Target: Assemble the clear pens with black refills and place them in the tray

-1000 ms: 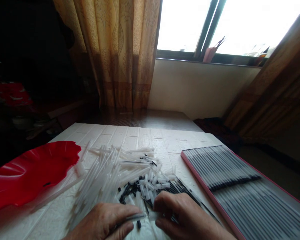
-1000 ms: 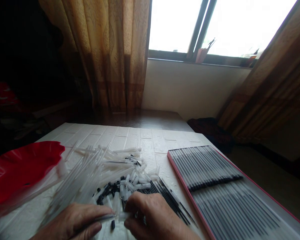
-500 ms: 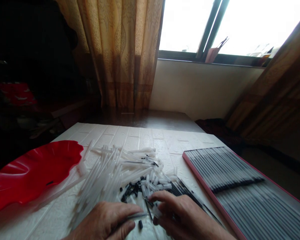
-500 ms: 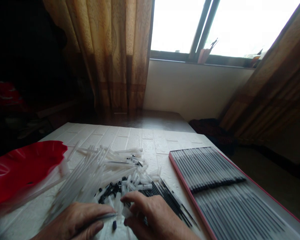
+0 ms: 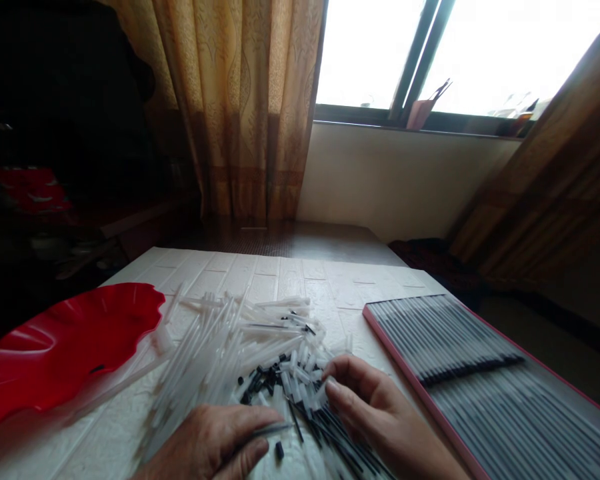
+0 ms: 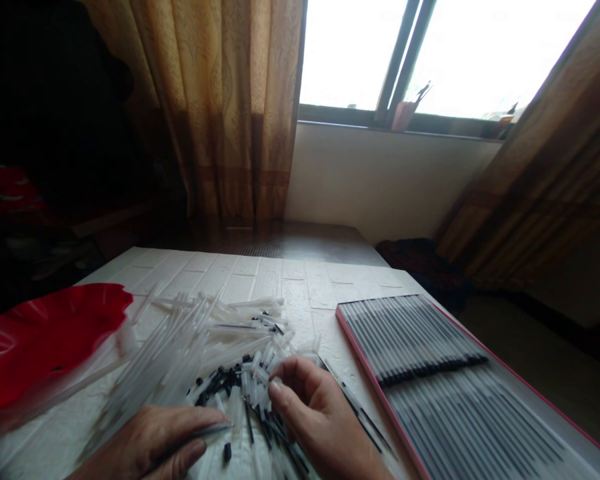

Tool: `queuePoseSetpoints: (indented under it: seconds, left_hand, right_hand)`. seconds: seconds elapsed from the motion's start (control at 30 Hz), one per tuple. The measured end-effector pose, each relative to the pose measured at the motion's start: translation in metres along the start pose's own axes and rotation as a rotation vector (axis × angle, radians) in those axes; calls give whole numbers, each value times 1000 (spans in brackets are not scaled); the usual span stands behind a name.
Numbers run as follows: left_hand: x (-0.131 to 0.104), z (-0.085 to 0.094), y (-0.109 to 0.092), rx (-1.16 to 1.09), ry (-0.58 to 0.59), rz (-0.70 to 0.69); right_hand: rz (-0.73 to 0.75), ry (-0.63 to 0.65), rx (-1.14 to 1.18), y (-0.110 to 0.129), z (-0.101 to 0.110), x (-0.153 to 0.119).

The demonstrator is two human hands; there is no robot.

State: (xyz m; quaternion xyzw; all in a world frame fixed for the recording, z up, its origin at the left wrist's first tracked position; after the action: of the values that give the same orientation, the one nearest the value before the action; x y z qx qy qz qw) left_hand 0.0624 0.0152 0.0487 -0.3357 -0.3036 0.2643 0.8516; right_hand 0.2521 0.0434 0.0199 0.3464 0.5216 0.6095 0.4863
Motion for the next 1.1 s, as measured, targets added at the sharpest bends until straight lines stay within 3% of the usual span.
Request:
queuePoseSetpoints:
  seconds: [0.17, 0.53, 0.73, 0.93, 1.1]
  left_hand:
    - [0, -1, 2, -31, -6, 1]
    - [-4, -2, 7, -35, -16, 35]
    - [-3, -7, 12, -42, 19, 43]
    - [-10, -11, 15, 136, 23, 58]
    - [-11, -16, 15, 223, 44, 58]
  right_hand:
    - [-154, 110, 92, 4, -10, -2]
    - [-124, 180, 66, 2, -21, -5]
    - [-52, 193, 10, -11, -27, -6]
    - [194, 176, -462, -10, -31, -4]
    - [248, 173, -538, -10, -33, -5]
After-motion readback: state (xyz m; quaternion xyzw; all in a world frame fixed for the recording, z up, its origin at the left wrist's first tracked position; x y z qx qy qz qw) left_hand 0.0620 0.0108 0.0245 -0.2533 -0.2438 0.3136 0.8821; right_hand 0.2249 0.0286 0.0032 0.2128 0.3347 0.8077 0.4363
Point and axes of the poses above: each hand's wrist, its own x-axis towards the middle knuckle, its own z-axis out of the back of the hand, y = z × x, the point moved 6 cm from there along x, towards the middle knuckle, and after that the axes turned 13 degrees about -x, right-handed, at the moved point
